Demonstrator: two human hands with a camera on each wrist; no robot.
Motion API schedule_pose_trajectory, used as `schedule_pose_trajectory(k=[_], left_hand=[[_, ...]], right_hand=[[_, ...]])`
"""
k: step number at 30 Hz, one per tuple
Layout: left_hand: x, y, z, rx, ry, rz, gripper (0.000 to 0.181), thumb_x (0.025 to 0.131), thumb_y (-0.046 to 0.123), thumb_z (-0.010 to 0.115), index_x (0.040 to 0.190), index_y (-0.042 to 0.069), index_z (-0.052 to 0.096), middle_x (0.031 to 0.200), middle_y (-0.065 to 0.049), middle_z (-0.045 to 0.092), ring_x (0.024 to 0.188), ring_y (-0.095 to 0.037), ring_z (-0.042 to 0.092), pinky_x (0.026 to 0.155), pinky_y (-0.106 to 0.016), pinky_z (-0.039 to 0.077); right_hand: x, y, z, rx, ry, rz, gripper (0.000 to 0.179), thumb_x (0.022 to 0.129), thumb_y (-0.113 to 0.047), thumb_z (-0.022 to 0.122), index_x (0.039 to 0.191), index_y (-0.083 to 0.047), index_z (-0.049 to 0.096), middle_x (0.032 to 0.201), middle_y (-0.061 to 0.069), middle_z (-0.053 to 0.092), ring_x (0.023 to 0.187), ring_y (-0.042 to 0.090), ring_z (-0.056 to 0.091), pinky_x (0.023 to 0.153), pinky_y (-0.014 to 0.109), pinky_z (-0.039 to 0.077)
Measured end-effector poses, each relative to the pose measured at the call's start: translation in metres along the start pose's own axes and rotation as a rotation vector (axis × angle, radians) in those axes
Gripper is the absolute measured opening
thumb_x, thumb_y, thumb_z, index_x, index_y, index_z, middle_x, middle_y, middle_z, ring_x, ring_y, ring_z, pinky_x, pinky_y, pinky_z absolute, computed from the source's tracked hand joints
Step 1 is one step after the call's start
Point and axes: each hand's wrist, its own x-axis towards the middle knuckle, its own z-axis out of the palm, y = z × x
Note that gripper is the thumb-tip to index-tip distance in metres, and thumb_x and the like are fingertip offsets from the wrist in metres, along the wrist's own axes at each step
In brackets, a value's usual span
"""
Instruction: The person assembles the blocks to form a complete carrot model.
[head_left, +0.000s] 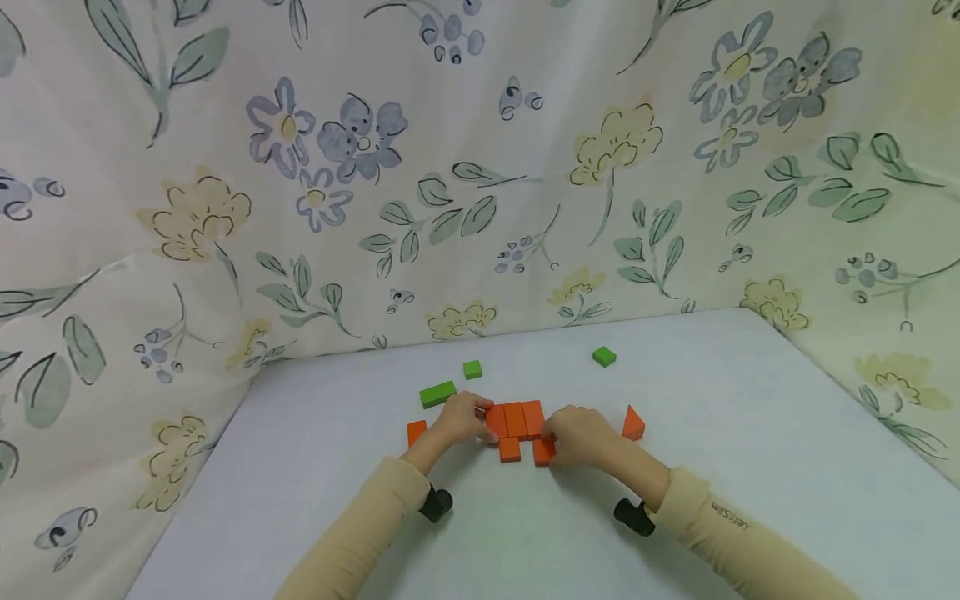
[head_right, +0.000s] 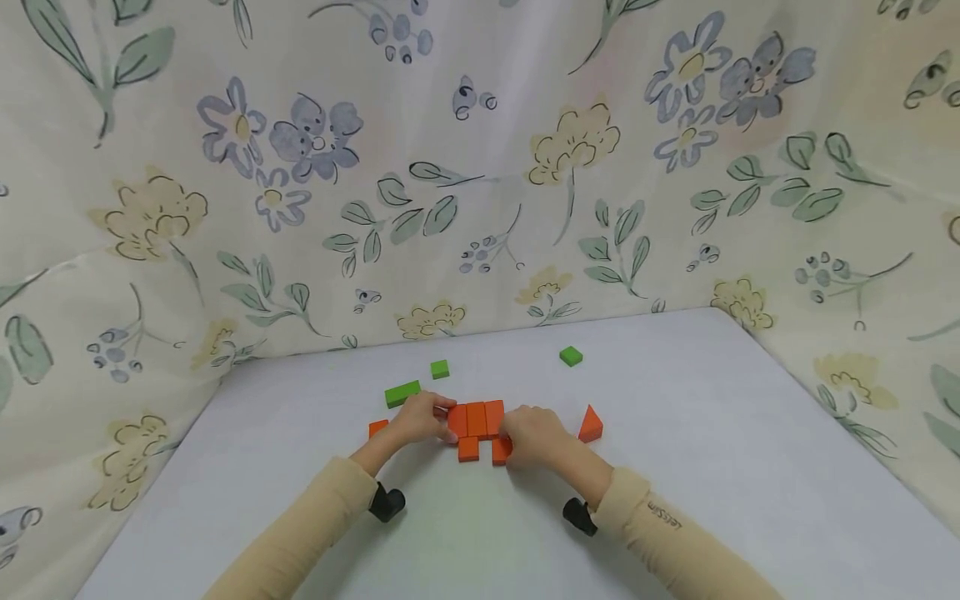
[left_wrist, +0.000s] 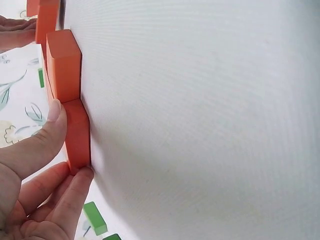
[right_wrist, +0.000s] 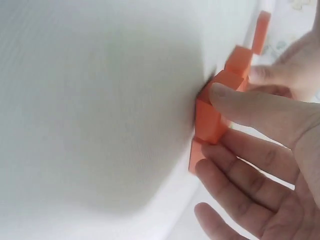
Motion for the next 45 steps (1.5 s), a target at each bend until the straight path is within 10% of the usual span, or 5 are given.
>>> schedule_pose_trajectory(k=[17,35,45], left_hand=[[0.003,0.003,0.001,0.003,-0.011,-0.004,0.06,0.068,0.002,0.087,0.123,-0.006,0.064,0.117,-0.017,0.066,0.104,-0.029,0.062,0.089,-0.039,0.051],[0.001,0.002,-0.001,-0.007,0.001,0.013,0.058,0.069,0.001,0.086,0.123,-0.006,0.064,0.117,-0.018,0.066,0.104,-0.03,0.062,0.088,-0.04,0.052],[0.0,0.0,-0.002,0.001,0.012,0.039,0.057,0.069,0.0,0.086,0.121,-0.007,0.065,0.117,-0.018,0.067,0.103,-0.03,0.064,0.085,-0.036,0.054]], right_hand=[[0.006,-0.005,0.014,-0.076,0.169,-0.145,0.015,0.073,-0.009,0.082,0.084,-0.006,0.072,0.072,-0.002,0.058,0.064,0.011,0.048,0.055,0.025,0.044],[0.009,-0.007,0.016,-0.05,0.157,-0.135,0.017,0.076,-0.012,0.082,0.087,-0.004,0.073,0.07,-0.003,0.055,0.064,0.012,0.046,0.056,0.024,0.042],[0.018,-0.04,0.023,0.028,0.003,-0.495,0.016,0.088,-0.001,0.069,0.103,0.0,0.072,0.094,0.004,0.071,0.086,0.011,0.065,0.08,0.019,0.051]])
